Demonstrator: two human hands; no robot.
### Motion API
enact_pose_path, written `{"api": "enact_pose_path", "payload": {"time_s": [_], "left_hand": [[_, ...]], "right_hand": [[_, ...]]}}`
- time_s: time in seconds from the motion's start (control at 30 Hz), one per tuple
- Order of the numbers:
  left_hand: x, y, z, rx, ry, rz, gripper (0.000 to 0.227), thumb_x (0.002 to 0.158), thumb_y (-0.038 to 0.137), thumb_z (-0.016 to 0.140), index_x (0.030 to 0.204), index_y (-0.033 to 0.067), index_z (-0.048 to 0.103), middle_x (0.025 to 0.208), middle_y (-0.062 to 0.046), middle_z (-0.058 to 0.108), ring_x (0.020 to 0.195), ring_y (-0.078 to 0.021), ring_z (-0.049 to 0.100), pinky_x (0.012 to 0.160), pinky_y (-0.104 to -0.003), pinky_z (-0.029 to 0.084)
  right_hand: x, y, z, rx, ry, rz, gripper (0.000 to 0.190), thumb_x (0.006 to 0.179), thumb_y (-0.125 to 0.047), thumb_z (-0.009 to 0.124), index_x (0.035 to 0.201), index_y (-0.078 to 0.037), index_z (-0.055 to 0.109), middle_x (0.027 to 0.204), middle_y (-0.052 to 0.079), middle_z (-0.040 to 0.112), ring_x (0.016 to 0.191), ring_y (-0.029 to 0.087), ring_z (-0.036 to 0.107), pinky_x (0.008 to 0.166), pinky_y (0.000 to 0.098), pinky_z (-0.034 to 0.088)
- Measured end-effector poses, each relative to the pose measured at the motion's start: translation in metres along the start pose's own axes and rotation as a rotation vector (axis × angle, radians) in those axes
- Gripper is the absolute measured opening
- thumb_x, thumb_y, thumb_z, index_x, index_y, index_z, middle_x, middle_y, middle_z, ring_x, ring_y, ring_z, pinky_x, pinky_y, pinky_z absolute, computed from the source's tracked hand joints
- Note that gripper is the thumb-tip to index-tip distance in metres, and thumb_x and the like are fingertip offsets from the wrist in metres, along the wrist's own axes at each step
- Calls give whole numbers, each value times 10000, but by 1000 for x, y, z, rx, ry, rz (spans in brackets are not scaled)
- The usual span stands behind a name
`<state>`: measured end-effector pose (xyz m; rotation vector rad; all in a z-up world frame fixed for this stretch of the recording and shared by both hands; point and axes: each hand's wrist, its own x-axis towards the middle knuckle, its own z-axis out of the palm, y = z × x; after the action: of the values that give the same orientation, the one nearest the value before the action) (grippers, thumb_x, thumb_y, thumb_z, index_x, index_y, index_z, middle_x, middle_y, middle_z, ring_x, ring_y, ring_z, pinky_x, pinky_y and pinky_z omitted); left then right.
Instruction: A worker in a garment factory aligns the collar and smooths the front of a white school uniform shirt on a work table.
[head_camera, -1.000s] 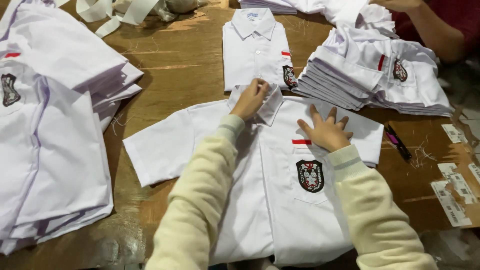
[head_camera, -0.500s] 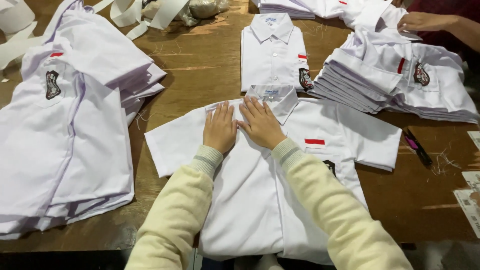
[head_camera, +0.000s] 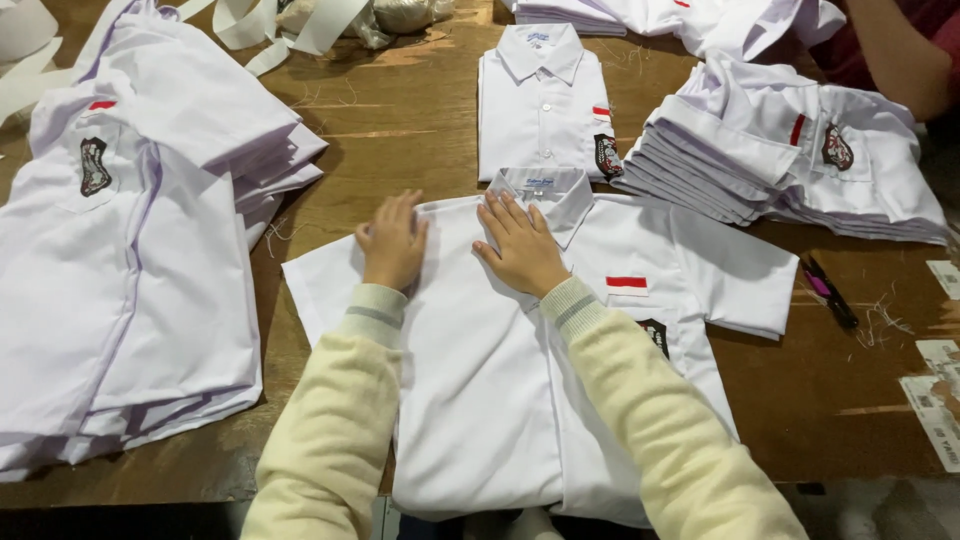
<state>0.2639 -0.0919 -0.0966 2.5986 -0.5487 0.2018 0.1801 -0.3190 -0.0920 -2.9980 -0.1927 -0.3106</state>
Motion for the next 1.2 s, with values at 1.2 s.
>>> {"api": "enact_pose_path", "payload": {"time_s": [1.2], "left_hand": [[-12,-34,-28,106,67,-75,628,1106,465,193,1624,116,258,1720,-76,164,1582,-269,99,1194,-718,-12]], "right_hand": [[4,29,-69,851,104,55,647,1087,-463,531,1620,-164,319,1645,148,339,1519,387,276,1199,565,320]]}}
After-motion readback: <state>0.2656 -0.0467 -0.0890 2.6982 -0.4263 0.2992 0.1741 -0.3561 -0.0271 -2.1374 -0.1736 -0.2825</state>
